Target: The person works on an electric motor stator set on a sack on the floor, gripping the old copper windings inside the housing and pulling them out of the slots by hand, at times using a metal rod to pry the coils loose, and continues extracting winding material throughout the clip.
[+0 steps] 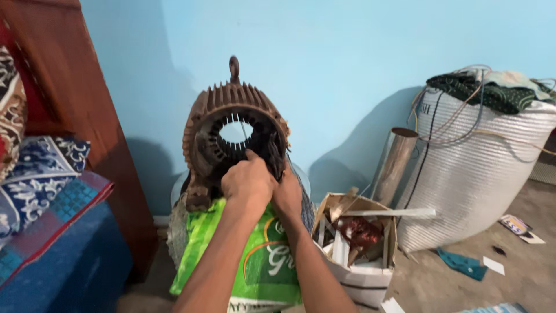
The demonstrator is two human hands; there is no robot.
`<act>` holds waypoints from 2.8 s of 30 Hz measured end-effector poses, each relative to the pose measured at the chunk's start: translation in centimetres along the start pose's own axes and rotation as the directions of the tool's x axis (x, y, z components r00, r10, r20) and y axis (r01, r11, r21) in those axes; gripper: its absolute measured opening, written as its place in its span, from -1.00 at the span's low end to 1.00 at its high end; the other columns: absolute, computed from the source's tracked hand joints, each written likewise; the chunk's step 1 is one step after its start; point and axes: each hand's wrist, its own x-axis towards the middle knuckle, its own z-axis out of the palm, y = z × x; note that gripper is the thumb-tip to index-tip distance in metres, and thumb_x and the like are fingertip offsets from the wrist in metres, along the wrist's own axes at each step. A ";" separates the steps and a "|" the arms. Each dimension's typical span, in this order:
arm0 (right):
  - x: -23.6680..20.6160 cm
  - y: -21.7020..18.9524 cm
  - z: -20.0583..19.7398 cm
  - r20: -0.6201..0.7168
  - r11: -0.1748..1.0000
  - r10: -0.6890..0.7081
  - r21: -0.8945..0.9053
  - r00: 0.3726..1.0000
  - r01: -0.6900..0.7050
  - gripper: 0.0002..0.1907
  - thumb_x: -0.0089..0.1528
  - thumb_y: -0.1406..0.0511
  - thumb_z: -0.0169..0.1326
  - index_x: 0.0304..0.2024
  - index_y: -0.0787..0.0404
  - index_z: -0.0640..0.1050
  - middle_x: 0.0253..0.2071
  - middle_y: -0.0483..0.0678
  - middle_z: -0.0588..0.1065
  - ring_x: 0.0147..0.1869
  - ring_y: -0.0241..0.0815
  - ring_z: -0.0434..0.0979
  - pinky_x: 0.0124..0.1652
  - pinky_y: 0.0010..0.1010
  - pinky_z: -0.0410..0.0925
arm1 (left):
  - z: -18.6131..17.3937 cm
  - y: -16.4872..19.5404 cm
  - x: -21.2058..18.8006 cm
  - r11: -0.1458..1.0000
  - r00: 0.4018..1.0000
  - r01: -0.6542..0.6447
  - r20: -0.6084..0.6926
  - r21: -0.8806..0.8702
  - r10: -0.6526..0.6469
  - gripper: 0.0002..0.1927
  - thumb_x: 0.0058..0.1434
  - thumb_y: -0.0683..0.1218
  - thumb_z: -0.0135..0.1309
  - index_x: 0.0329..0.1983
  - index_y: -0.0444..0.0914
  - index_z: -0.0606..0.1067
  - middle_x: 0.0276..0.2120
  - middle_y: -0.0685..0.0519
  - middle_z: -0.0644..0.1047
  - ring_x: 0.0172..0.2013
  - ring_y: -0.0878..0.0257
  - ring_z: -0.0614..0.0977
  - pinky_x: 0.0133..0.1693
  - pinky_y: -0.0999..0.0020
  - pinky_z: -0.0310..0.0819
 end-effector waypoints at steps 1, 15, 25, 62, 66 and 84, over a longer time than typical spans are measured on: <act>0.0 0.1 0.0 -0.006 1.000 -0.014 0.008 1.000 0.014 -0.39 0.20 0.01 0.11 0.23 0.10 0.42 0.00 0.19 0.59 0.12 0.31 0.54 0.03 0.02 0.38 | 0.7 0.2 0.1 1.000 1.000 0.025 0.010 -0.018 -0.025 -0.21 0.26 -0.04 0.07 0.50 -0.37 0.11 -0.02 -0.22 0.60 0.01 -0.10 0.66 -0.02 0.00 0.59; -0.7 -0.9 -0.4 -0.021 0.999 -0.051 -0.004 0.998 0.051 -0.34 0.20 -0.01 0.10 0.27 0.11 0.38 -0.01 0.20 0.59 0.09 0.33 0.55 0.01 0.03 0.38 | 1.7 -0.7 -0.7 0.996 0.999 -0.031 0.023 -0.079 0.033 -0.27 0.28 0.00 0.08 0.43 -0.40 0.19 -0.02 -0.26 0.60 0.03 -0.13 0.64 0.04 0.02 0.54; -1.0 -1.8 -1.1 -0.025 0.998 -0.034 0.056 0.999 0.035 -0.38 0.19 -0.02 0.10 0.23 0.07 0.42 0.03 0.16 0.60 0.15 0.27 0.54 0.06 -0.01 0.37 | -0.9 0.8 -2.4 0.997 0.999 -0.023 0.036 -0.069 0.026 -0.27 0.32 -0.04 0.02 0.47 -0.45 0.12 0.00 -0.28 0.60 0.04 -0.14 0.64 0.01 0.02 0.56; -12.0 -1.2 -6.9 0.507 0.547 0.403 0.533 0.761 -0.645 -0.53 0.24 0.37 0.08 0.21 0.36 0.40 -0.63 -0.01 0.39 -0.63 -0.24 0.35 -0.56 -0.42 0.16 | 16.3 -17.5 -9.1 0.377 0.941 -0.215 -0.295 -0.901 -0.169 -0.61 0.28 0.06 0.15 -0.01 -0.34 0.55 -0.29 -0.08 0.53 -0.24 0.16 0.49 -0.16 0.20 0.24; -11.7 -2.9 -10.1 0.805 0.024 -0.320 0.534 0.500 -0.845 -0.40 0.39 0.36 -0.05 0.46 0.46 0.20 -0.60 -0.17 0.35 -0.63 -0.40 0.25 -0.56 -0.51 0.10 | 7.7 -18.6 -4.5 0.320 0.910 -0.124 -0.236 -0.939 -0.340 -0.66 0.40 0.05 0.02 -0.08 -0.32 0.59 -0.52 0.08 0.45 -0.48 0.36 0.37 -0.44 0.41 0.18; -2.2 -11.3 -0.2 0.488 0.977 0.215 -0.112 0.846 -0.184 -0.52 0.26 0.35 -0.07 0.26 0.18 0.38 -0.47 0.11 0.59 -0.42 0.04 0.66 -0.45 -0.20 0.46 | 3.4 -9.7 0.7 0.769 0.873 0.033 -0.357 -0.638 -0.333 -0.35 0.40 0.30 -0.36 0.23 -0.22 0.43 -0.18 -0.33 0.63 -0.06 -0.32 0.61 0.00 -0.18 0.38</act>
